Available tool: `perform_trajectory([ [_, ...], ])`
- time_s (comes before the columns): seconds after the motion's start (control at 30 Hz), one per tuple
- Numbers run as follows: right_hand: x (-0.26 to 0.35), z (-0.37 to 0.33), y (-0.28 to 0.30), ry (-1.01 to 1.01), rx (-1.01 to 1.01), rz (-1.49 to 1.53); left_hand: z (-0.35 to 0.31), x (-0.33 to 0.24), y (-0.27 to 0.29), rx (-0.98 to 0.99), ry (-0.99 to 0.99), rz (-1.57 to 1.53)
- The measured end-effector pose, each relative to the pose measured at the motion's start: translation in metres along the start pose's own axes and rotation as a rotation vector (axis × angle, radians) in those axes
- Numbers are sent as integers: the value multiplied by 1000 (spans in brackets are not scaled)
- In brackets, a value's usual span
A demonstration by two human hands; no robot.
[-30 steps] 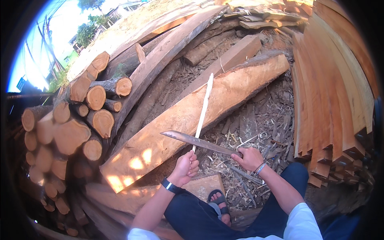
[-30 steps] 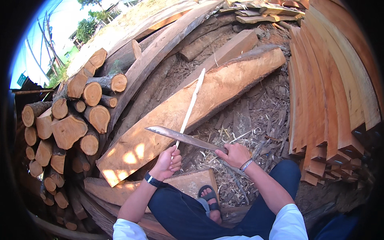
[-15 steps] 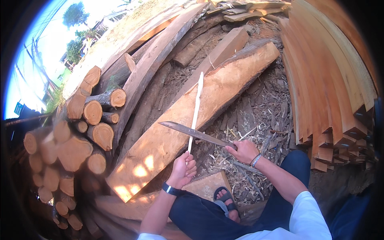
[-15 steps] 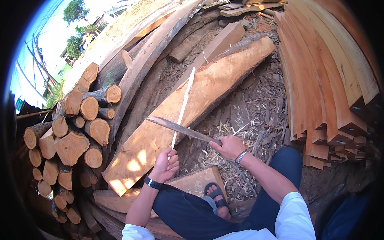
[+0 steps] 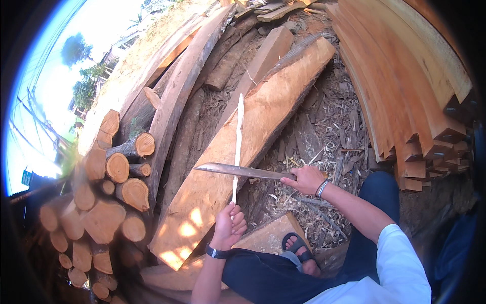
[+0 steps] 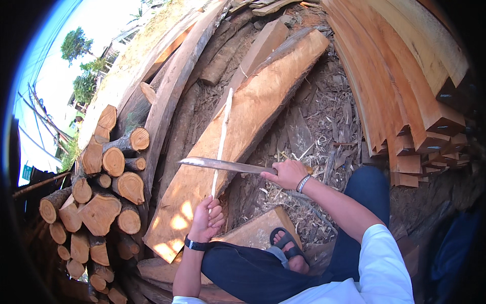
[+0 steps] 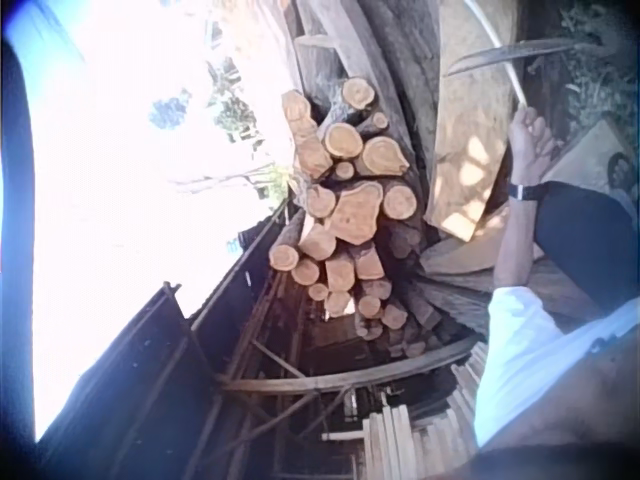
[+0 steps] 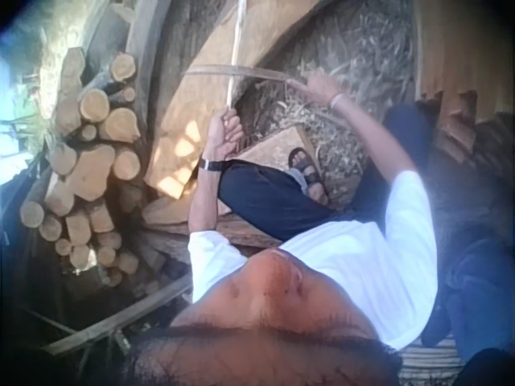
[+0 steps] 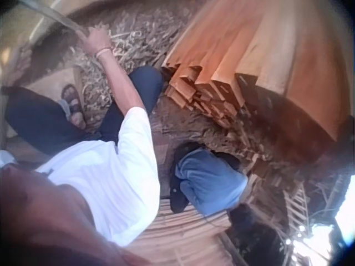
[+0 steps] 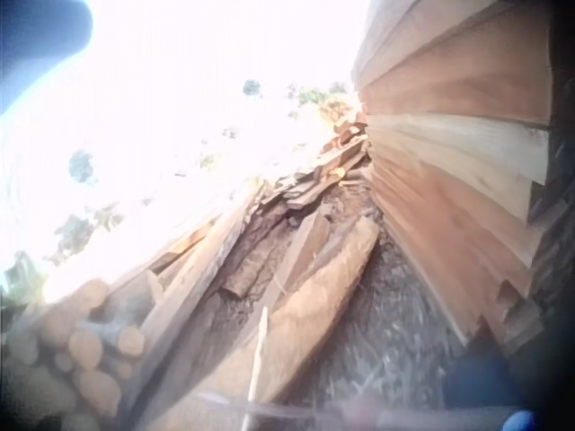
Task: The person is shaving a thin wooden strip using a large knife while seated among piles of logs and wooden planks.
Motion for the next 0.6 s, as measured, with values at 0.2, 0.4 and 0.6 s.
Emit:
perform_trajectory([
  [0.2,8,-13,6,17,78,17,-17,3,6,-25,-26,11],
  [0.4,15,-1,-1,-4,40,30,-9,7,9,-26,-20,13],
  [0.6,16,1,15,73,79,-63,-10,10,13,-52,-36,36],
])
Point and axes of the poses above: each hand's wrist, its own z-axis towards the middle knuckle, its own y-axis out of the back of the hand, x = y × z, the point moved 3 cm from there along z, towards the middle knuckle, and after that the axes turned 7 degrees about -z, right-handed, at the moved point
